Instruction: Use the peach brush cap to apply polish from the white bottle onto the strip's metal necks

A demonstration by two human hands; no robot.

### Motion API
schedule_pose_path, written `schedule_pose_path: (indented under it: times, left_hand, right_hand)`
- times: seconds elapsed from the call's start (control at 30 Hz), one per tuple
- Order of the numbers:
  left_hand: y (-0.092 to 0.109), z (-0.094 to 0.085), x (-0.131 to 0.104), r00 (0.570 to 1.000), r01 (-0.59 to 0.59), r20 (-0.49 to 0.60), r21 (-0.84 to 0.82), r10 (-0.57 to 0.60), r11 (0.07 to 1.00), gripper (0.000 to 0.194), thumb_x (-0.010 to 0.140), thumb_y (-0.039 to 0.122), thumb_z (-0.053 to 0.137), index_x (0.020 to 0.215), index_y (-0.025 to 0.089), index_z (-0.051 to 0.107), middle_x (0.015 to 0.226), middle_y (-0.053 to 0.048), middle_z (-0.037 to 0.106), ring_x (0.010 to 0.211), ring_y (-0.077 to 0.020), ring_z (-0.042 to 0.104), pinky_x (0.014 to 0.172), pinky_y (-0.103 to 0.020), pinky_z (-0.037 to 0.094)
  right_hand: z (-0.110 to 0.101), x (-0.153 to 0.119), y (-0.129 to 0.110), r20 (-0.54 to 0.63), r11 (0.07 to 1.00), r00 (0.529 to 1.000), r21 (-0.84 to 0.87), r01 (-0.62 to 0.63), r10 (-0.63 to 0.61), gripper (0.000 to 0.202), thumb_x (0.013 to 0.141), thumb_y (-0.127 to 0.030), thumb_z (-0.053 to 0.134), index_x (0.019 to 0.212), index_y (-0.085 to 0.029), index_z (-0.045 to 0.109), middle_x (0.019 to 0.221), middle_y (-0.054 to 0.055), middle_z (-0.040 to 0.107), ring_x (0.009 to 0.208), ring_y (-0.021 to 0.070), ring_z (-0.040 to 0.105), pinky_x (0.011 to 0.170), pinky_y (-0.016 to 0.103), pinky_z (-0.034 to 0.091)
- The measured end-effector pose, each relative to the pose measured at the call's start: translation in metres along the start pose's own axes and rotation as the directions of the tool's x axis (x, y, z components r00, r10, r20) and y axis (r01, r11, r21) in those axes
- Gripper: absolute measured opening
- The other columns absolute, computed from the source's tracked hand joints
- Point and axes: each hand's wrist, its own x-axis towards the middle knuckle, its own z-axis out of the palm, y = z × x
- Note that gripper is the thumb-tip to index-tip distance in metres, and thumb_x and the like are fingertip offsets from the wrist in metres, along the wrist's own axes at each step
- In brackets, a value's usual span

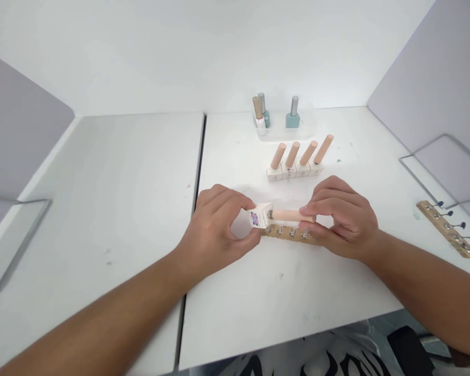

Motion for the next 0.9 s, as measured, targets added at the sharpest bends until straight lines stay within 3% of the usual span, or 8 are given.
schedule_pose_path:
  times: [0.13,0.53,0.9]
  left_hand:
    - [0.0007,0.0003,0.001,1.0,0.013,0.004,0.007,-0.013,1.0,0.019,0.072,0.019,0.063,0.088,0.022,0.053,0.078,-0.001,0.065,0.074,-0.0193,0.058,0.07,-0.036,0.047]
    - [0.0007,0.0009,0.0004,1.0,-0.001,-0.01,0.026,0.001,1.0,0.02,0.072,0.019,0.065,0.087,0.021,0.052,0.078,-0.001,0.064,0.072,-0.0188,0.056,0.069,-0.035,0.045]
    - [-0.0011,0.0001,0.0027,0.993,-0.09,-0.057,0.147,0.099,0.985,0.022,0.071,0.019,0.064,0.089,0.021,0.052,0.078,-0.002,0.064,0.071,-0.0212,0.056,0.068,-0.037,0.041]
  right_hand:
    - [-0.0012,-0.0003,0.0011,0.023,0.999,0.999,-0.02,-0.025,0.025,0.007,0.08,-0.017,0.064,0.081,-0.02,0.058,0.058,-0.002,0.059,0.06,0.0128,0.049,0.057,0.028,0.046]
    - [-0.0018,0.0003,0.0046,0.059,0.996,0.995,-0.021,0.082,-0.081,0.008,0.081,-0.018,0.064,0.083,-0.021,0.057,0.065,-0.002,0.064,0.06,0.012,0.051,0.062,0.028,0.047]
    - [-0.0013,0.0002,0.0032,0.014,0.998,1.0,-0.069,-0.017,0.018,0.006,0.082,-0.02,0.064,0.085,-0.02,0.058,0.06,-0.003,0.06,0.061,0.012,0.05,0.056,0.026,0.045]
